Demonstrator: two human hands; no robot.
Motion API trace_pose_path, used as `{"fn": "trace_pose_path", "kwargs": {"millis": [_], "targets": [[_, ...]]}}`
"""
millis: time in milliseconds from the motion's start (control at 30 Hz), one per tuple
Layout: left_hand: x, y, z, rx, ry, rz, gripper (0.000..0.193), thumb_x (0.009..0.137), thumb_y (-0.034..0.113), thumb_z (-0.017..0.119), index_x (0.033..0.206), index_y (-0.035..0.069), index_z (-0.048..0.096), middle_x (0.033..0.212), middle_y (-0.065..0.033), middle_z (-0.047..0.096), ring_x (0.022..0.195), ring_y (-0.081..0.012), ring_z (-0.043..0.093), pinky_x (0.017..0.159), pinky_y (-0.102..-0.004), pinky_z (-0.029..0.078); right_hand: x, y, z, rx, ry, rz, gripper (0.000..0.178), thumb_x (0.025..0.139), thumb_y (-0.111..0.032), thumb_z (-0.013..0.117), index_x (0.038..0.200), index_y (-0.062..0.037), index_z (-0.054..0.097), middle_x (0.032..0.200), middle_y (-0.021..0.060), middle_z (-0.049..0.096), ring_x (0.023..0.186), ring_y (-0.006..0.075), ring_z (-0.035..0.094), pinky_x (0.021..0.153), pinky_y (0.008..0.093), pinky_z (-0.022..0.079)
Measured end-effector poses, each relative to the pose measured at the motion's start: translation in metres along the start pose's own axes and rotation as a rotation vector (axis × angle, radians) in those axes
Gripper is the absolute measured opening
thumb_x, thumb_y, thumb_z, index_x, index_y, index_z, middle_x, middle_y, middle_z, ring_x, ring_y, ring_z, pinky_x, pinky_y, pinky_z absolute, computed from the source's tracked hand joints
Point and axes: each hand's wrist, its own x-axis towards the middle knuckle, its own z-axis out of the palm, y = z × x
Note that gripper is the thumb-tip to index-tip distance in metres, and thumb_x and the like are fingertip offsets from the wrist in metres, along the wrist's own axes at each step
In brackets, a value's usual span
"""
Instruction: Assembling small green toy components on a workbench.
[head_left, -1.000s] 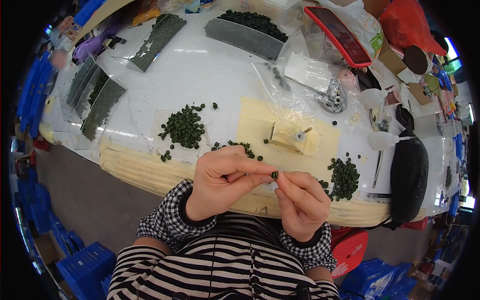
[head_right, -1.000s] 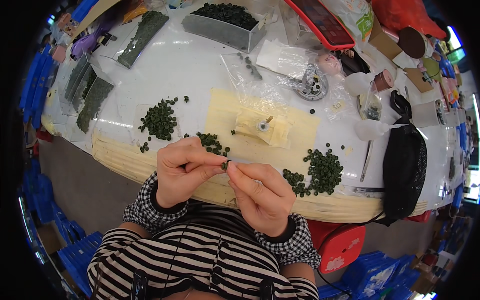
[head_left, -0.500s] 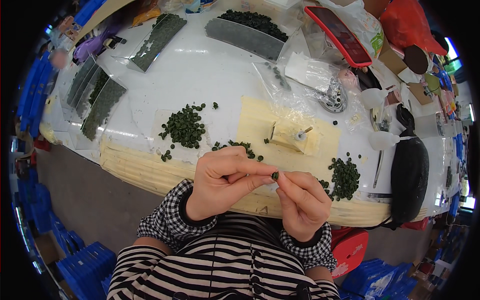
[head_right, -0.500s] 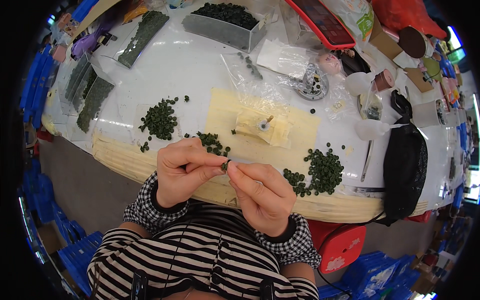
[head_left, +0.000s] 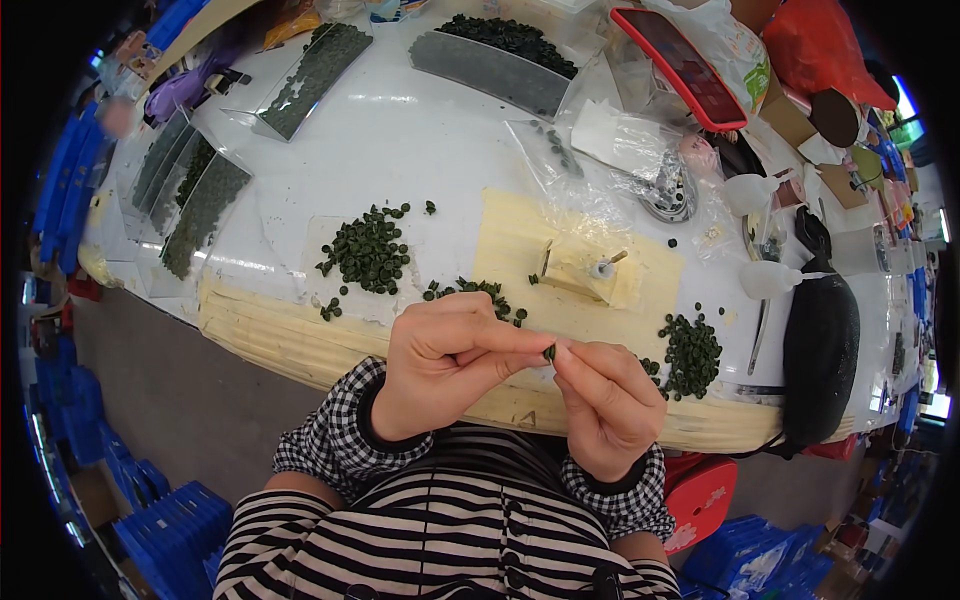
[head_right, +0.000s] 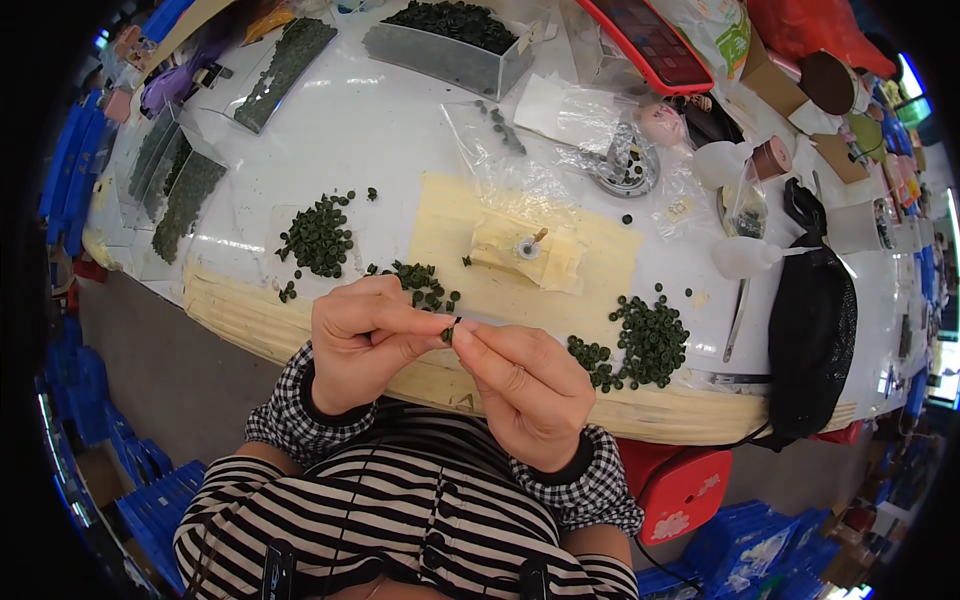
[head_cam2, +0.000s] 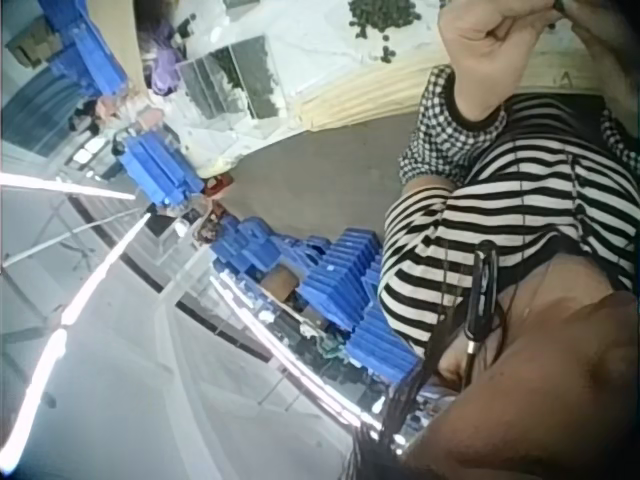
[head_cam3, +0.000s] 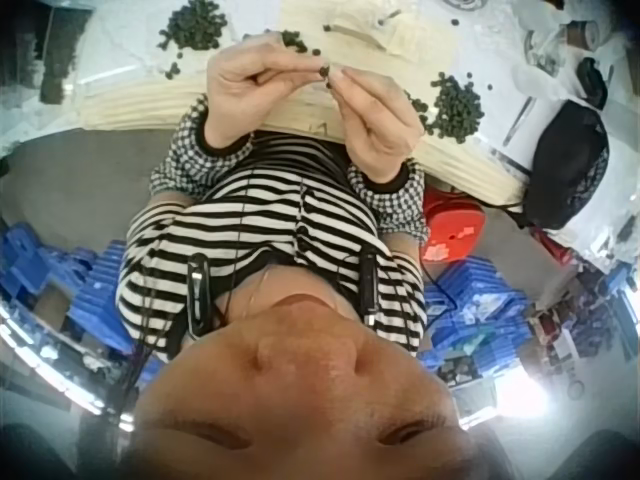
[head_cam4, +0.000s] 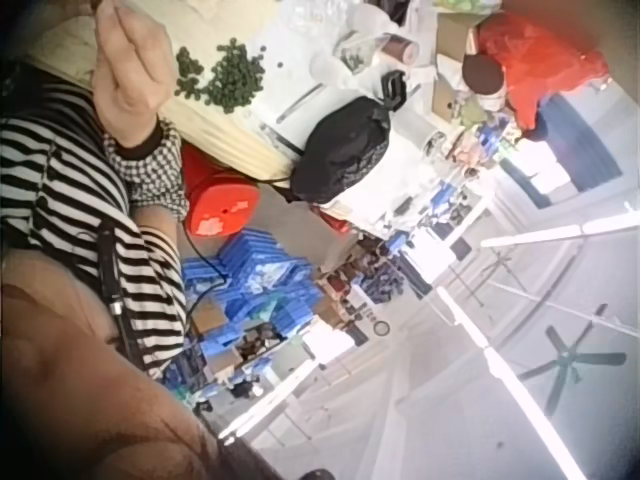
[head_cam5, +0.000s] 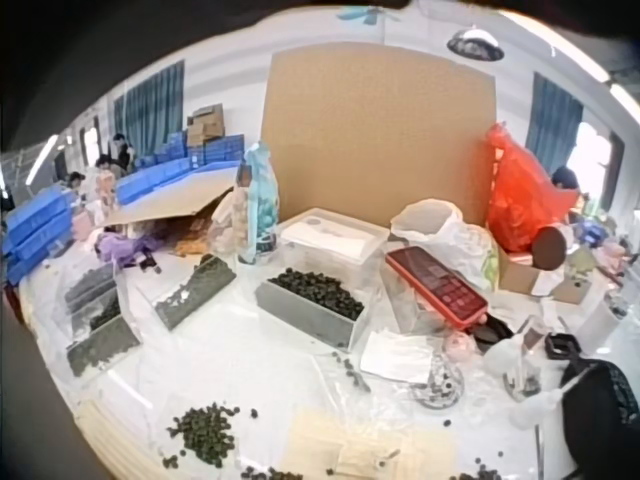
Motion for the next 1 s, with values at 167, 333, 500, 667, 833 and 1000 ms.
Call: {"fn": "trace_pose_path", "kwargs": {"millis": [167, 333, 500, 667, 833, 1000], "targets": [[-0.0007, -0.0001, -0.0001, 0.014, 0.009, 0.004, 0.026, 0.073, -0.002, 0.075, 0.097, 0.008, 0.074, 0.057, 0.0031, 0.043, 0.054, -0.0071, 0.038, 0.049, -0.0216, 0.03, 0.0001, 0.0, 0.0007, 0.004, -0.006, -0.012, 0.03, 0.073, 0.006, 0.071, 0.103, 0.0, 0.069, 0.094, 0.013, 0.067, 0.078, 0.0228, 0.065, 0.067, 0.0274, 0.052], [0.0002, -0.0007, 0.0004, 0.035, 0.022, -0.017, 0.027, 0.074, -0.001, 0.074, 0.1, 0.007, 0.073, 0.056, 0.0039, 0.04, 0.053, -0.005, 0.037, 0.048, -0.021, 0.028, 0.0017, -0.004, 0.0013, 0.024, 0.01, 0.037, 0.029, 0.076, 0.006, 0.069, 0.104, 0.0001, 0.069, 0.092, 0.0129, 0.066, 0.076, 0.0208, 0.065, 0.065, 0.0258, 0.051], [0.0024, 0.0032, 0.0043, 0.033, 0.008, -0.02, 0.027, 0.073, 0.0, 0.075, 0.099, 0.007, 0.073, 0.056, 0.0041, 0.039, 0.051, -0.0038, 0.035, 0.047, -0.0204, 0.026, 0.001, -0.0038, 0.0, 0.061, 0.033, 0.072, 0.028, 0.077, 0.007, 0.068, 0.104, 0.0003, 0.068, 0.09, 0.0129, 0.066, 0.074, 0.0193, 0.064, 0.064, 0.0243, 0.051], [0.0007, 0.0003, 0.005, 0.047, 0.034, 0.026, 0.027, 0.071, 0.0, 0.077, 0.096, 0.007, 0.073, 0.057, 0.0039, 0.04, 0.05, -0.0039, 0.034, 0.046, -0.0205, 0.025, 0.0013, -0.0028, 0.0019, 0.05, 0.051, 0.085, 0.028, 0.077, 0.007, 0.067, 0.104, 0.0007, 0.068, 0.091, 0.0132, 0.065, 0.074, 0.0192, 0.064, 0.063, 0.024, 0.05], [0.0009, 0.0013, 0.0061, 0.066, 0.055, 0.044, 0.027, 0.068, -0.001, 0.079, 0.094, 0.006, 0.073, 0.057, 0.0036, 0.041, 0.05, -0.0042, 0.034, 0.046, -0.0207, 0.025, 0.0009, -0.0026, 0.0033, 0.028, 0.043, 0.085, 0.028, 0.078, 0.006, 0.067, 0.106, 0.0008, 0.068, 0.092, 0.0135, 0.066, 0.075, 0.019, 0.064, 0.063, 0.0243, 0.05], [0.0009, 0.0005, 0.0058, 0.075, 0.06, 0.055, 0.027, 0.068, -0.001, 0.079, 0.093, 0.006, 0.073, 0.057, 0.0034, 0.042, 0.05, -0.0044, 0.034, 0.046, -0.0208, 0.025, 0.0012, -0.0024, 0.0033, 0.018, 0.042, 0.074, 0.029, 0.077, 0.006, 0.067, 0.106, 0.0012, 0.068, 0.092, 0.0137, 0.066, 0.075, 0.0192, 0.064, 0.064, 0.0244, 0.051]]}}
